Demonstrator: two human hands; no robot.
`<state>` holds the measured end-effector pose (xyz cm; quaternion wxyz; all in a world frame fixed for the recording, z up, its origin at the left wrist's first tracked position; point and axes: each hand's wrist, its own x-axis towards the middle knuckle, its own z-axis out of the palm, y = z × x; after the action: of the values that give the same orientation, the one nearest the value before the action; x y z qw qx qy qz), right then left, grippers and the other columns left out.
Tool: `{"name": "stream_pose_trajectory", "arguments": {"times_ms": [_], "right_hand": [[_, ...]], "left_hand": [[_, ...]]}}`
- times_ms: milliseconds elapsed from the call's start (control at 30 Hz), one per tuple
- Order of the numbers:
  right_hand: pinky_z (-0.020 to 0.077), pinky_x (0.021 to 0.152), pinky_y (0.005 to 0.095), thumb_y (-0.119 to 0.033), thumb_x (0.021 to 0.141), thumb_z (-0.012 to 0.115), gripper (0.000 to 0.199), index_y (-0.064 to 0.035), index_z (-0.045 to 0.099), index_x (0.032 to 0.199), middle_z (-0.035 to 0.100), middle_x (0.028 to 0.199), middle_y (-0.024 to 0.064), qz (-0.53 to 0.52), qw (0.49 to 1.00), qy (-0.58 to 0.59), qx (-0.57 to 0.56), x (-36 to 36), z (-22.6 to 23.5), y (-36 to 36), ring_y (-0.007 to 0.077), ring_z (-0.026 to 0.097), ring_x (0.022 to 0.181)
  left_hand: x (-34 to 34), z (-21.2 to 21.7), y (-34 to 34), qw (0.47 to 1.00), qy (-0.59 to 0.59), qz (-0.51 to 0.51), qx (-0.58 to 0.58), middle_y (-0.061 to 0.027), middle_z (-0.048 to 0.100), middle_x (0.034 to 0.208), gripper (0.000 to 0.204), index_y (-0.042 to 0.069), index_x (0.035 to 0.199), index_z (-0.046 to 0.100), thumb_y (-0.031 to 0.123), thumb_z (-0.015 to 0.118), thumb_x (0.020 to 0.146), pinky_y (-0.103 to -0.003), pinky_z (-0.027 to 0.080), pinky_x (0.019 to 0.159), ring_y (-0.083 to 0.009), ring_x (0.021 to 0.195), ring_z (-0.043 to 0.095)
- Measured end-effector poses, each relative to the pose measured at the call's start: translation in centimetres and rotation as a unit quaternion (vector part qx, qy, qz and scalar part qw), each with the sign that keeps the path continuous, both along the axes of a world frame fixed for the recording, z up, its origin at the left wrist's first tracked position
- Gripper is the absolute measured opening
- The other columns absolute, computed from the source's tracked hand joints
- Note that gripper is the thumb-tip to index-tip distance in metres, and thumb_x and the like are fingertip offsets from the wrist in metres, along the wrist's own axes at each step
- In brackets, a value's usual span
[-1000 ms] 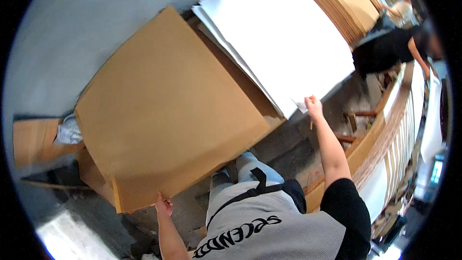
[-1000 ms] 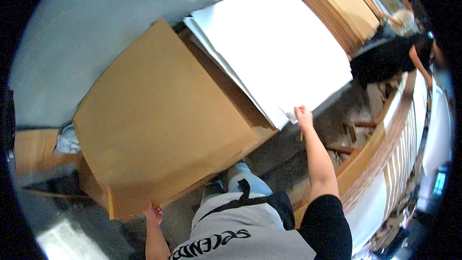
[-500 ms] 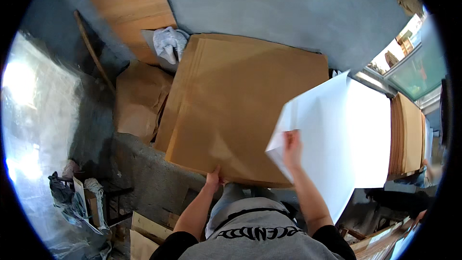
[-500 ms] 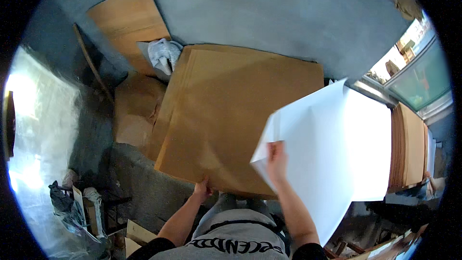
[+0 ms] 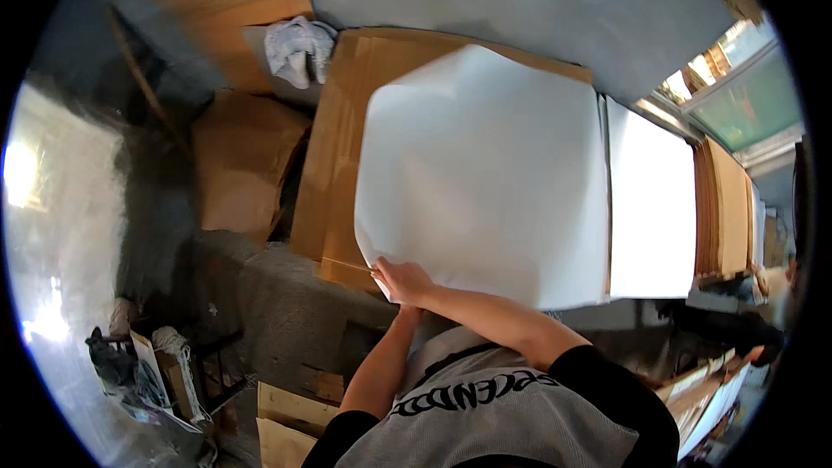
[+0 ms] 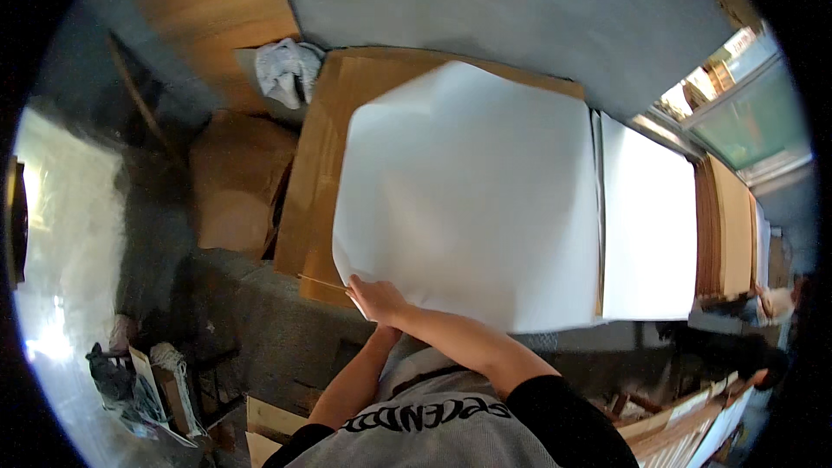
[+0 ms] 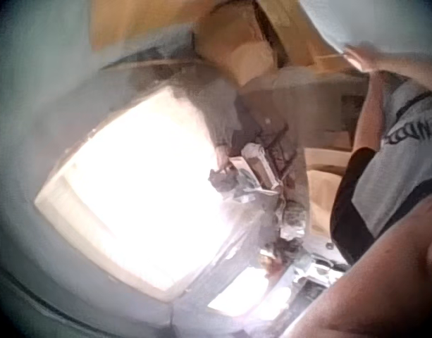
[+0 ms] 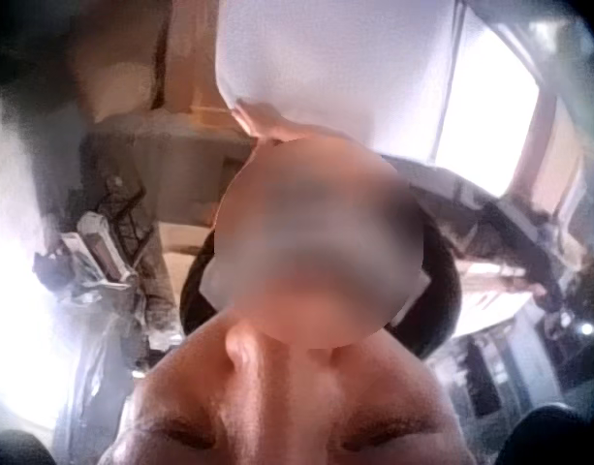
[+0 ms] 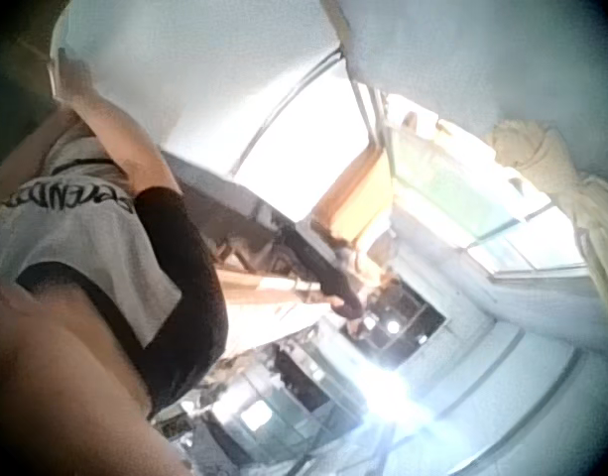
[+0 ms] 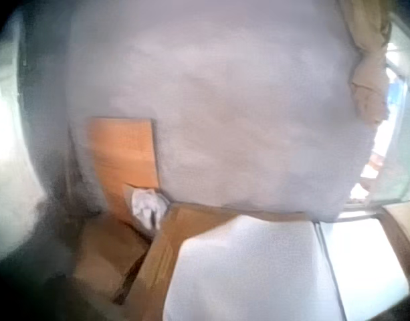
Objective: The person repeatedly picks up large white sheets and brown kraft paper, places them on a wooden workbench, and smooths them with a thin stick. The person handles the sheets one at a time, aligning them on the bench and occasionally adjusting their position.
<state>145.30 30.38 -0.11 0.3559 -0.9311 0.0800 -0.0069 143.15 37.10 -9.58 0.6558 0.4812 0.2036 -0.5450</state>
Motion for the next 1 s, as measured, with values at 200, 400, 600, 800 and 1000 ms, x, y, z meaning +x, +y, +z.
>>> {"name": "stream_pose_trajectory", "arguments": {"times_ms": [200,400,600,800,1000], "right_hand": [[0.0422,0.057,0.0437,-0.035,0.081,0.049,0.033,-0.0026,0.05,0.084,0.056,0.063,0.0141,-0.006,0.99,0.051,0.133,-2.8,-0.6,-3.4,0.0327,0.056,0.061],[0.0506,0.05,0.0284,-0.026,0.081,0.054,0.033,0.0048,0.058,0.094,0.061,0.074,0.0149,-0.231,0.773,0.295,0.512,-16.1,1.0,-12.7,0.0215,0.06,0.051],[0.0448,0.043,0.0254,-0.017,0.08,0.057,0.024,0.0035,0.057,0.093,0.06,0.078,0.01,-0.669,0.602,-0.08,0.428,-34.7,-6.8,-17.4,0.0229,0.063,0.073],[0.0252,0.036,0.0198,-0.013,0.079,0.057,0.021,-0.0009,0.048,0.093,0.057,0.086,0.0078,-0.787,0.384,-0.159,0.457,-37.0,-4.6,-20.2,0.021,0.063,0.078],[0.0256,0.034,0.0224,-0.016,0.077,0.061,0.019,-0.0034,0.047,0.076,0.056,0.071,0.0066,-0.778,0.345,-0.155,0.502,-37.1,-6.2,-23.3,0.0181,0.062,0.062]], "left_hand": [[-0.2,0.8,-0.3,1.0,0.002,-0.007,0.027,-0.0018,0.049,0.056,0.023,0.016,0.085,0.051,0.037,0.042,0.085,-0.029,0.035,0.037,-0.0155,0.044,0.045],[0.0,1.4,-0.7,0.985,0.012,-0.052,0.162,-0.0071,0.046,0.065,0.029,0.006,0.092,0.045,0.033,0.034,0.089,-0.029,0.034,0.041,-0.0173,0.048,0.041],[-0.1,-0.3,0.9,0.985,0.018,0.025,0.171,-0.0079,0.043,0.066,0.023,0.005,0.094,0.043,0.026,0.039,0.09,-0.03,0.035,0.043,-0.0173,0.05,0.04],[-0.3,-0.6,2.9,0.984,0.027,0.115,0.135,-0.0019,0.045,0.066,0.02,0.007,0.082,0.047,0.025,0.047,0.087,-0.028,0.038,0.045,-0.0144,0.055,0.046],[0.1,-0.8,4.3,0.991,0.003,0.111,0.077,-0.003,0.049,0.071,0.01,0.008,0.082,0.05,0.018,0.051,0.084,-0.026,0.039,0.051,-0.0157,0.059,0.047]]}}
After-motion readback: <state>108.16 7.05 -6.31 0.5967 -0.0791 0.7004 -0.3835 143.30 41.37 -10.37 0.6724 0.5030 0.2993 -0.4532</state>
